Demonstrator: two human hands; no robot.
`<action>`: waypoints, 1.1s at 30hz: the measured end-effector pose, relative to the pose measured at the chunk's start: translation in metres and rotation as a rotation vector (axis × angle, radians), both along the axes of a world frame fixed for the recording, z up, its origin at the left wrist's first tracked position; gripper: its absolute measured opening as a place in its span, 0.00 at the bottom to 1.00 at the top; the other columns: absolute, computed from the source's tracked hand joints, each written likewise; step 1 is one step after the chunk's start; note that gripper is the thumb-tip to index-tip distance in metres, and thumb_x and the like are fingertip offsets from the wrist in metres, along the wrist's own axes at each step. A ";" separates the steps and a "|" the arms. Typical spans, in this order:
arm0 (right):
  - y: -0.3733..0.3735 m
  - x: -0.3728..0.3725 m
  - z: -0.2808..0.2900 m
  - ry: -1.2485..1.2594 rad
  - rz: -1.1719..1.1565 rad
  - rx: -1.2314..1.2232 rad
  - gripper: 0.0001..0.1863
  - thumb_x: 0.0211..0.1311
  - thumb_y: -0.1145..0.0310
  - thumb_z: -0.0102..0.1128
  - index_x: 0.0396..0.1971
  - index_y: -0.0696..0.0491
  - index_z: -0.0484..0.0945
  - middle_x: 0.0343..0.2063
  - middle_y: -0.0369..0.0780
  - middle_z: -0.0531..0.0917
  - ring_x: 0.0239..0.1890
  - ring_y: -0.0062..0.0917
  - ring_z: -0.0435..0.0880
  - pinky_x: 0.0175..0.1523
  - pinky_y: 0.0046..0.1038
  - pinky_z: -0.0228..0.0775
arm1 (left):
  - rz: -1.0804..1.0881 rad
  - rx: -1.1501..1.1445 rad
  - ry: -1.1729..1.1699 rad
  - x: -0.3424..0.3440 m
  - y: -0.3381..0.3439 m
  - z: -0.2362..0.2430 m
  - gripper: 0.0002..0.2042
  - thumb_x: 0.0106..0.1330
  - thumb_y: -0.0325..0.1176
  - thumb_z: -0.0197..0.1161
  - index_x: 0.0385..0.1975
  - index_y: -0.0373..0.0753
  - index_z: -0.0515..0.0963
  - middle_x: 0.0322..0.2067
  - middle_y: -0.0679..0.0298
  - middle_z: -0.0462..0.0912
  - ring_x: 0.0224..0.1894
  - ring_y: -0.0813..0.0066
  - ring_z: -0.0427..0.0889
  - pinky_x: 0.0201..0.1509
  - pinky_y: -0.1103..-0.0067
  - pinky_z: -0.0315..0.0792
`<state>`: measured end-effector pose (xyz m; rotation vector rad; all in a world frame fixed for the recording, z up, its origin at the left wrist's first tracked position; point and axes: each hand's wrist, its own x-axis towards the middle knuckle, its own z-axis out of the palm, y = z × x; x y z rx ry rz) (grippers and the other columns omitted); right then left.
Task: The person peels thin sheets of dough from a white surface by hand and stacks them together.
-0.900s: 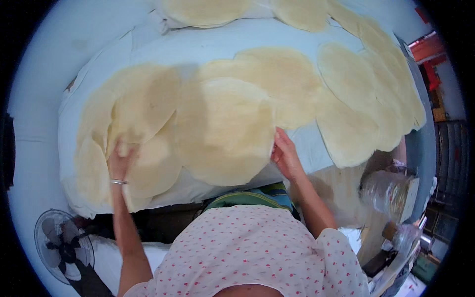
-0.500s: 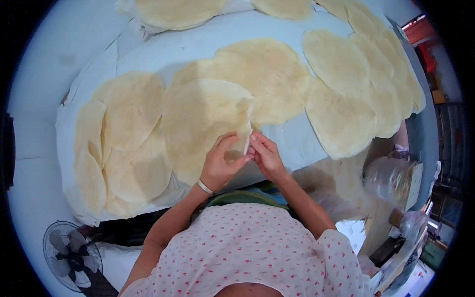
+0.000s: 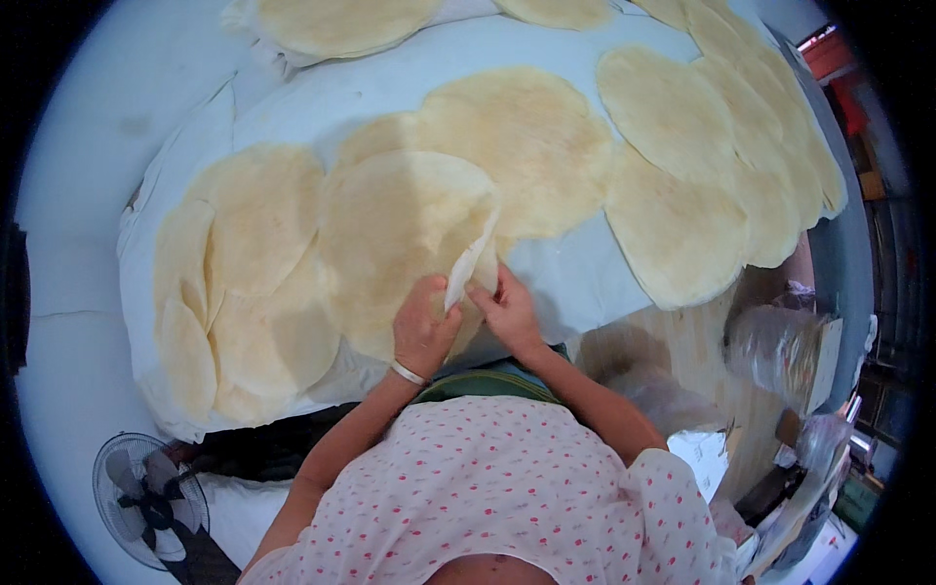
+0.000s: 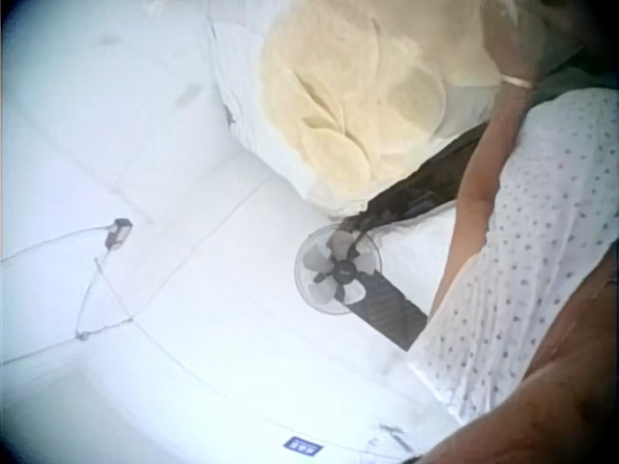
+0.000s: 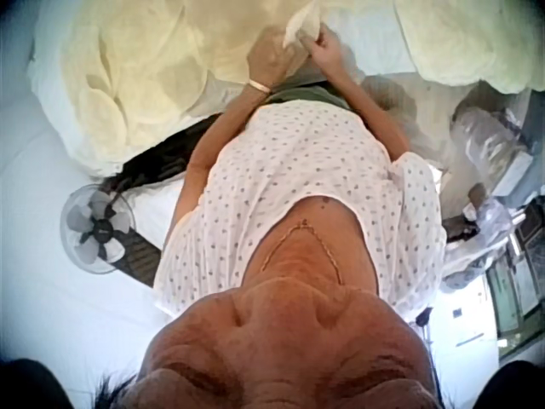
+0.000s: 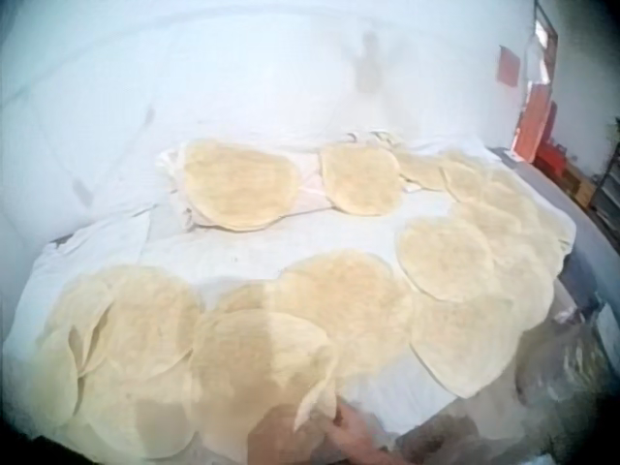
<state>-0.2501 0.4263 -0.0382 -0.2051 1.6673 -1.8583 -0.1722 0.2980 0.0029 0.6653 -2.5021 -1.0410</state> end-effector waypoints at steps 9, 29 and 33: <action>-0.001 -0.017 0.045 -0.116 -0.016 -0.145 0.13 0.61 0.74 0.58 0.46 0.57 0.74 0.38 0.35 0.82 0.36 0.15 0.79 0.40 0.20 0.72 | -0.037 0.665 0.100 -0.005 -0.179 0.108 0.01 0.58 0.26 0.62 0.27 0.38 0.77 0.23 0.72 0.77 0.24 0.86 0.75 0.28 0.84 0.71; 0.055 -0.080 0.086 0.162 -0.098 0.140 0.26 0.58 0.77 0.58 0.58 0.60 0.65 0.43 0.37 0.78 0.43 0.18 0.76 0.48 0.20 0.68 | 0.365 -0.779 0.159 0.113 -0.484 0.274 0.11 0.64 0.37 0.57 0.39 0.37 0.77 0.30 0.61 0.82 0.28 0.68 0.80 0.34 0.75 0.73; -0.027 -0.077 0.177 0.295 -0.015 0.081 0.26 0.58 0.76 0.56 0.58 0.61 0.65 0.46 0.40 0.78 0.45 0.19 0.77 0.50 0.21 0.68 | 0.364 -0.895 -0.012 0.091 -0.455 0.176 0.06 0.58 0.32 0.55 0.35 0.45 0.76 0.30 0.57 0.80 0.33 0.54 0.78 0.34 0.64 0.71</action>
